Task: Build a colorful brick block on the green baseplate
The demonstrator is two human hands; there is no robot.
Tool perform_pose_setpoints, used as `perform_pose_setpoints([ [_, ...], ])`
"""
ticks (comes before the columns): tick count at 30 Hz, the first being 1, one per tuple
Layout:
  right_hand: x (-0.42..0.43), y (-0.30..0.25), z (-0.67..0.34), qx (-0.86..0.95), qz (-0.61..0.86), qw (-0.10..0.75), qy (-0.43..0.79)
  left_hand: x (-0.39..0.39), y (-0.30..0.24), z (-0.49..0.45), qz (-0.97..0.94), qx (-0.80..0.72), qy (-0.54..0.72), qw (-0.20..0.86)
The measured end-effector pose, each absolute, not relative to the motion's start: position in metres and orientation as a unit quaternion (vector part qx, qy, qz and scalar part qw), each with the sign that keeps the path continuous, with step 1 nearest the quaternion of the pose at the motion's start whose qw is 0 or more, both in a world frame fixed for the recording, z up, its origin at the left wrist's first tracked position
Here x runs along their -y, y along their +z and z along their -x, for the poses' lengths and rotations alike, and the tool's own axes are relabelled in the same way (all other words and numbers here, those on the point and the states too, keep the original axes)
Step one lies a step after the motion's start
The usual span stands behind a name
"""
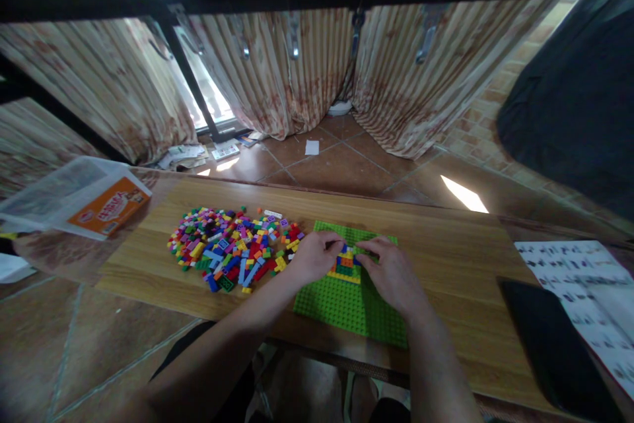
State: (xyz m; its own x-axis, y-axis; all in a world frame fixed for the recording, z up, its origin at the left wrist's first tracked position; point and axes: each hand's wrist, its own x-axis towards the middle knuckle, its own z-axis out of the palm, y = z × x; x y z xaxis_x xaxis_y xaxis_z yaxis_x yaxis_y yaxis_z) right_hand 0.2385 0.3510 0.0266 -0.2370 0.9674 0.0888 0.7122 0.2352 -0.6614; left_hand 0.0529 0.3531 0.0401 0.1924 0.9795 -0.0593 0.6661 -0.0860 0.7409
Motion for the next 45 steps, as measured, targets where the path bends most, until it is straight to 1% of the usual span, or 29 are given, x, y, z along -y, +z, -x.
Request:
perform_pose_setpoints([
  [18, -0.355, 0.03, -0.234, 0.738, 0.566, 0.249, 0.269, -0.353, 0.042, -0.053, -0.705, -0.588, 0.236, 0.319],
  [22, -0.36, 0.033, -0.235, 0.728, 0.575, 0.236, 0.288, -0.353, 0.041, -0.054, -0.702, -0.597, 0.23, 0.312],
  [27, -0.369, 0.034, -0.237, 0.724, 0.576, 0.193, 0.326, -0.353, 0.037, -0.055, -0.71, -0.593, 0.236, 0.298],
  [29, -0.372, 0.031, -0.238, 0.724, 0.578, 0.194, 0.323, -0.353, 0.036, -0.055, -0.712, -0.592, 0.236, 0.294],
  [33, -0.37, 0.022, -0.238, 0.731, 0.559, 0.217, 0.325, -0.353, 0.038, -0.055, -0.713, -0.592, 0.229, 0.298],
  [37, -0.364, 0.02, -0.245, 0.711, 0.547, 0.249, 0.366, -0.352, 0.044, -0.053, -0.707, -0.594, 0.231, 0.307],
  [39, -0.362, 0.025, -0.254, 0.675, 0.558, 0.288, 0.387, -0.352, 0.046, -0.05, -0.698, -0.592, 0.247, 0.317],
  [41, -0.362, 0.034, -0.263, 0.627, 0.582, 0.349, 0.383, -0.354, 0.049, -0.044, -0.69, -0.583, 0.28, 0.326],
  [43, -0.362, 0.044, -0.268, 0.569, 0.618, 0.414, 0.352, -0.358, 0.053, -0.033, -0.678, -0.571, 0.324, 0.332],
  [45, -0.362, 0.052, -0.268, 0.527, 0.649, 0.452, 0.312, -0.364, 0.059, -0.017, -0.644, -0.572, 0.38, 0.337],
])
